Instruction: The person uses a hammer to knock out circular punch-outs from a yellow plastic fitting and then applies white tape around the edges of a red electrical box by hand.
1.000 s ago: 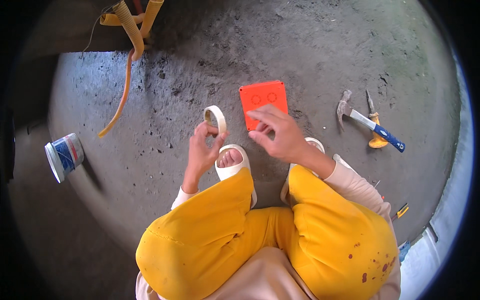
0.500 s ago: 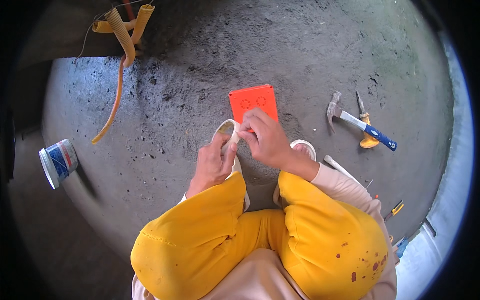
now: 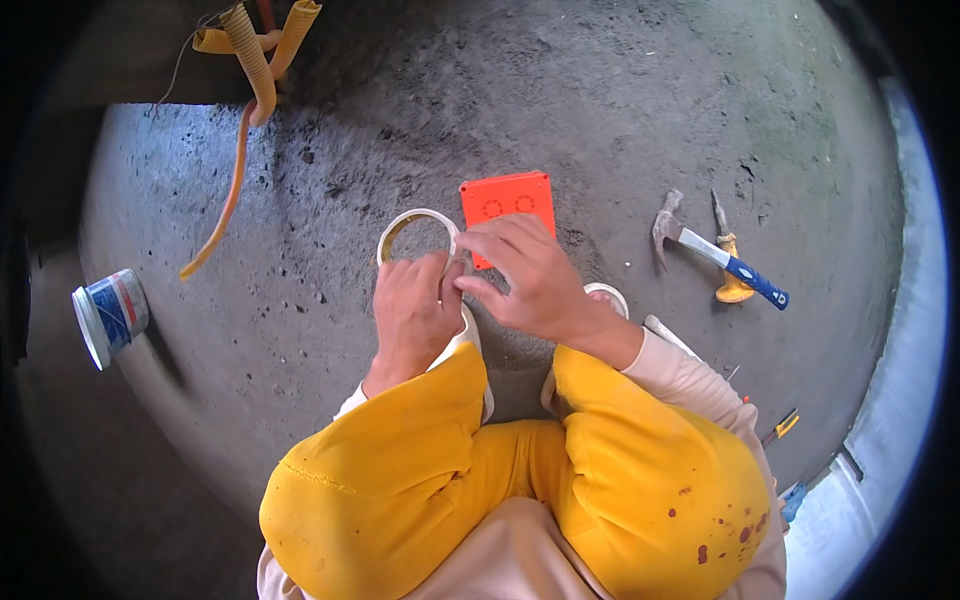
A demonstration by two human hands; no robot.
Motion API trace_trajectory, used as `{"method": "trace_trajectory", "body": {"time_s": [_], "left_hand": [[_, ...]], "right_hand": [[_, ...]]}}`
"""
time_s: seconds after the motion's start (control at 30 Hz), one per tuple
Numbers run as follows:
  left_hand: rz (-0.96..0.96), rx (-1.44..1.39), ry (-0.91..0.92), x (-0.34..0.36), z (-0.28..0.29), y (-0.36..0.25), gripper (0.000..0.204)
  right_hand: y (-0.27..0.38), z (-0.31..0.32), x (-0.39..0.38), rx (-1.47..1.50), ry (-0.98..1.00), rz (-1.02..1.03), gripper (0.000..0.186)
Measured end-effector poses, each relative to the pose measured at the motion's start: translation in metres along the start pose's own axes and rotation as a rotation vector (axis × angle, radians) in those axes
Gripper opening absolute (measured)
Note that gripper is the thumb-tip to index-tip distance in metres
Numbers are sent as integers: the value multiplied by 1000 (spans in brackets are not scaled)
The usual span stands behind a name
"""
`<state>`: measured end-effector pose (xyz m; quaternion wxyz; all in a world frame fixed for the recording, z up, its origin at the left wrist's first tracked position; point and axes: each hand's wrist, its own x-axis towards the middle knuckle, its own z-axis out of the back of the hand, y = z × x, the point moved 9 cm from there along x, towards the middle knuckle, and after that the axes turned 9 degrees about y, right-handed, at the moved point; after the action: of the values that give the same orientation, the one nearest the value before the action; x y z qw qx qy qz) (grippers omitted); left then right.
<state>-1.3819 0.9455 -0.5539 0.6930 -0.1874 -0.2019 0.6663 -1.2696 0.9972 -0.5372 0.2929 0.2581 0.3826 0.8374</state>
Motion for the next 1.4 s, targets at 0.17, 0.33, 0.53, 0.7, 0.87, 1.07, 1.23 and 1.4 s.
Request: {"method": "trace_trajectory", "body": {"time_s": [0.17,0.33,0.53,0.7,0.87,1.07,1.23,1.4], "left_hand": [[3,61,80,-5,-11,11,11],[76,-174,-14,-8,-12,15,12],[639,-537,-96,-31,-55,102,30],[324,311,-96,-36,-28,97,32],[316,356,-161,-22,4,42,43],[485,-1323,8,-2,-71,52,29],[525,-1171,42,0,-83,74,26],[393,-927,103,21,-86,95,28]], "right_hand": [[-6,-20,4,-83,84,-6,23],[10,-15,2,-257,76,98,22],[36,13,-6,-216,-77,283,21],[-66,-18,-6,1049,-258,-503,30],[-82,-23,-27,1315,-231,-609,49],[-73,-45,-24,1488,-211,-567,44],[-83,-42,-17,911,-101,-552,44],[-116,-17,13,195,-59,-471,36]]}}
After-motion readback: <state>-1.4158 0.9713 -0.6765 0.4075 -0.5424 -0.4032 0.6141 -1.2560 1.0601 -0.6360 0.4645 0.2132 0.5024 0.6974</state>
